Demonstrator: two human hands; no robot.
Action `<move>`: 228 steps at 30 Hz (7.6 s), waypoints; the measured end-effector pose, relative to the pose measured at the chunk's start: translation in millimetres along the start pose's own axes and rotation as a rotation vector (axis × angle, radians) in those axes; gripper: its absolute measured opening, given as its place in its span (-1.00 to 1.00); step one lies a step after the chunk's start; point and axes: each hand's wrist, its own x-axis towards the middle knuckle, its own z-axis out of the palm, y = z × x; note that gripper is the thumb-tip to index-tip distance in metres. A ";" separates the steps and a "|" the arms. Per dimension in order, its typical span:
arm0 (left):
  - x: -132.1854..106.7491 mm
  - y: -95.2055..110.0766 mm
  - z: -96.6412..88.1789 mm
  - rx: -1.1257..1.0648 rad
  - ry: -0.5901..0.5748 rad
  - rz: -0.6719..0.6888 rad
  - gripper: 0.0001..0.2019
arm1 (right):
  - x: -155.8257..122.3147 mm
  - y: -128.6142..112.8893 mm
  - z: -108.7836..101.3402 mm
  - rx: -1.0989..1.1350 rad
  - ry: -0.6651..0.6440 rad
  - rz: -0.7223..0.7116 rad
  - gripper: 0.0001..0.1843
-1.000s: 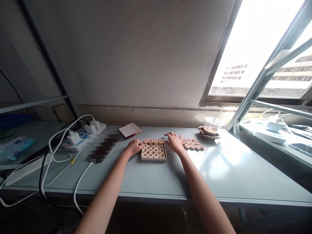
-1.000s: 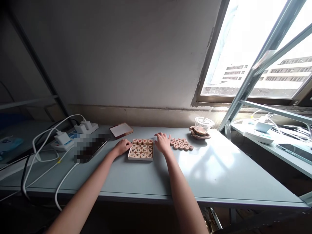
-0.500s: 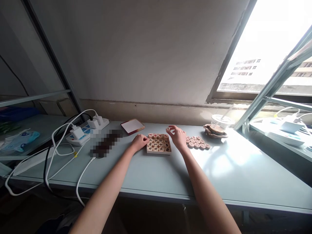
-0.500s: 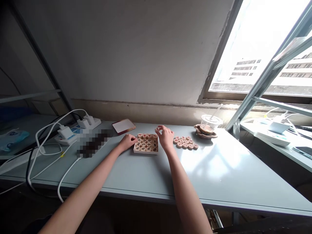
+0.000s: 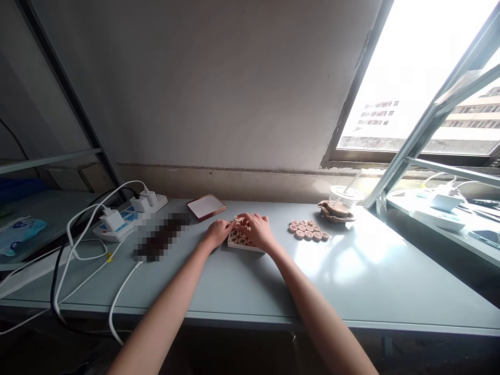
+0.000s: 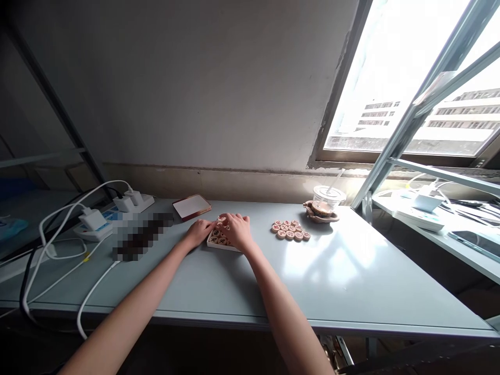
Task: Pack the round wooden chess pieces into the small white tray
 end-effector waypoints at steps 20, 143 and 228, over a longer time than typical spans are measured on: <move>-3.3 4.1 -2.1 0.028 0.000 -0.003 -0.42 | -12.7 70.4 -19.8 -0.349 -0.161 0.451 -0.43; -10.6 12.6 10.8 0.055 0.226 -0.084 -0.71 | -8.3 58.1 -29.1 0.086 0.007 0.157 -0.76; -7.7 6.9 14.4 -0.028 0.130 -0.094 -0.74 | -11.8 38.1 -28.1 -0.252 0.013 -0.213 -0.60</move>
